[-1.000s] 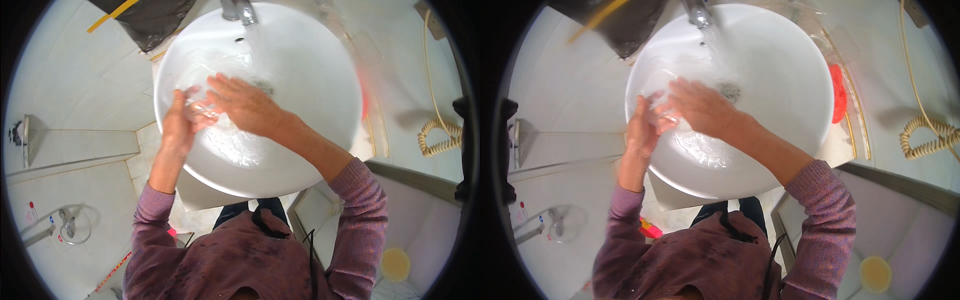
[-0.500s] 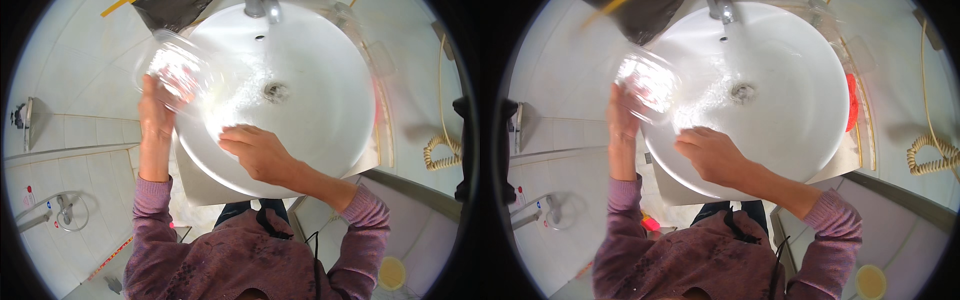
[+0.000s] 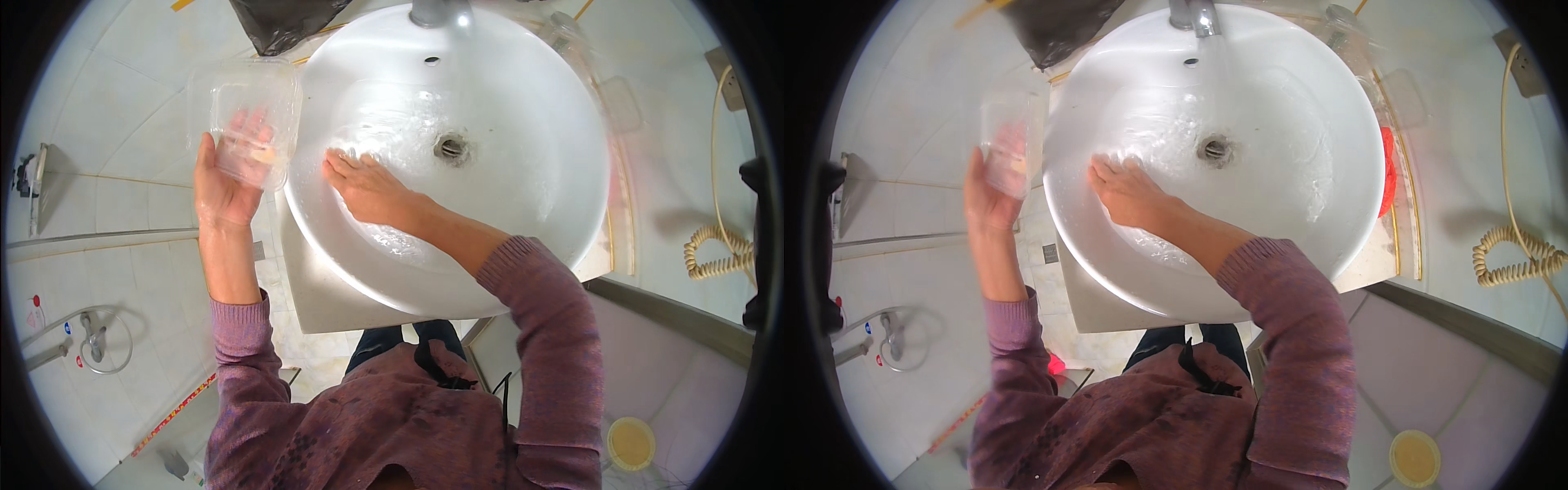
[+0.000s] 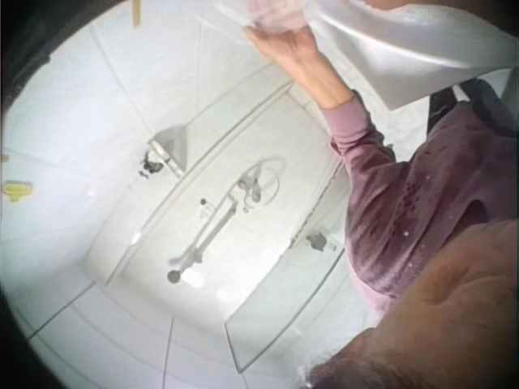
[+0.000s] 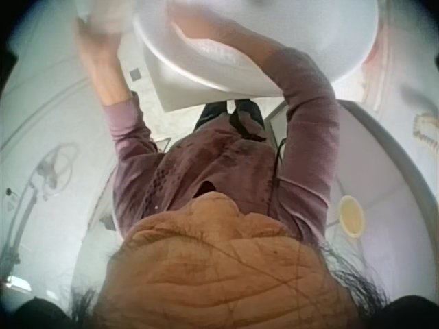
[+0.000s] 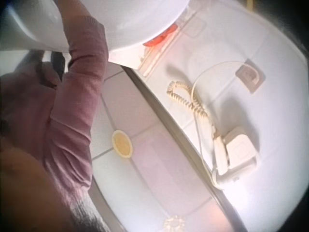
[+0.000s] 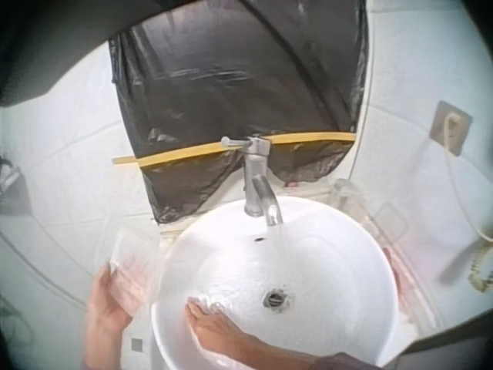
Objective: The person removes a clear plastic tray from a wall-mounted shower caddy and washes it under running water in a bathroom sink. Then they wash a red cloth by hand, repeatedly rinsing and wringing it under the tap.
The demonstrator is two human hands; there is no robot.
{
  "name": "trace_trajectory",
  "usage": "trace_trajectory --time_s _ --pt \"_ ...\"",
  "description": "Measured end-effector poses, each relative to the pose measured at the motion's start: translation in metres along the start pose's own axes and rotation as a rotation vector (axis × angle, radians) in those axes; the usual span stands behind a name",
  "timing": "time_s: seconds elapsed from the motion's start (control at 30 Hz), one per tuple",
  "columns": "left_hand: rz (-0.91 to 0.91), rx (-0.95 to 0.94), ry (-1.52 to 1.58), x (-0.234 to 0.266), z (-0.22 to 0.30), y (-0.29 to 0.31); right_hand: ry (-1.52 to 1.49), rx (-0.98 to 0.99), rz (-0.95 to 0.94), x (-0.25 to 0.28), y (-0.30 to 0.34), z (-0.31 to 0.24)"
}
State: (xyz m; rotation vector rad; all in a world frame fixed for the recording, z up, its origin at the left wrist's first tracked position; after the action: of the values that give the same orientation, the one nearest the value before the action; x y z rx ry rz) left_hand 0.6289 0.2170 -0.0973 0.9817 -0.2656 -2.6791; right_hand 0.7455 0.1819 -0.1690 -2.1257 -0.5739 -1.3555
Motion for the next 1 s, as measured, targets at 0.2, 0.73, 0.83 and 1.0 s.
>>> trace_trajectory --time_s 0.2,0.73,0.83,1.0 --pt "-0.012 0.027 0.026 0.017 0.004 0.007 -0.035 0.071 -0.179 0.017 0.005 0.028" --pt "-0.107 0.106 0.094 0.029 -0.004 0.005 0.198 -0.467 -0.101 0.047 0.066 0.169" --pt "-0.126 0.111 0.091 0.027 -0.005 0.004 0.185 -0.477 -0.076 0.05 0.064 0.171" --pt "-0.129 0.107 0.081 0.025 -0.007 0.004 0.207 -0.53 -0.106 0.049 0.065 0.168"
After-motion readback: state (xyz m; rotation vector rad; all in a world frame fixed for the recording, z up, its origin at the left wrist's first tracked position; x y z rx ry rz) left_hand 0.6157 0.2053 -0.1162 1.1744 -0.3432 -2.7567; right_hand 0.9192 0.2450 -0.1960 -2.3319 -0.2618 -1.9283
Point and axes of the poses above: each hand's wrist, its own y-axis away from the middle knuckle, its own x-axis out of the back of the hand, z = x × y, the point moved 10 cm from there along -y, towards the middle knuckle, and after that the axes turned 4 degrees about -x, right-handed, at the moved point
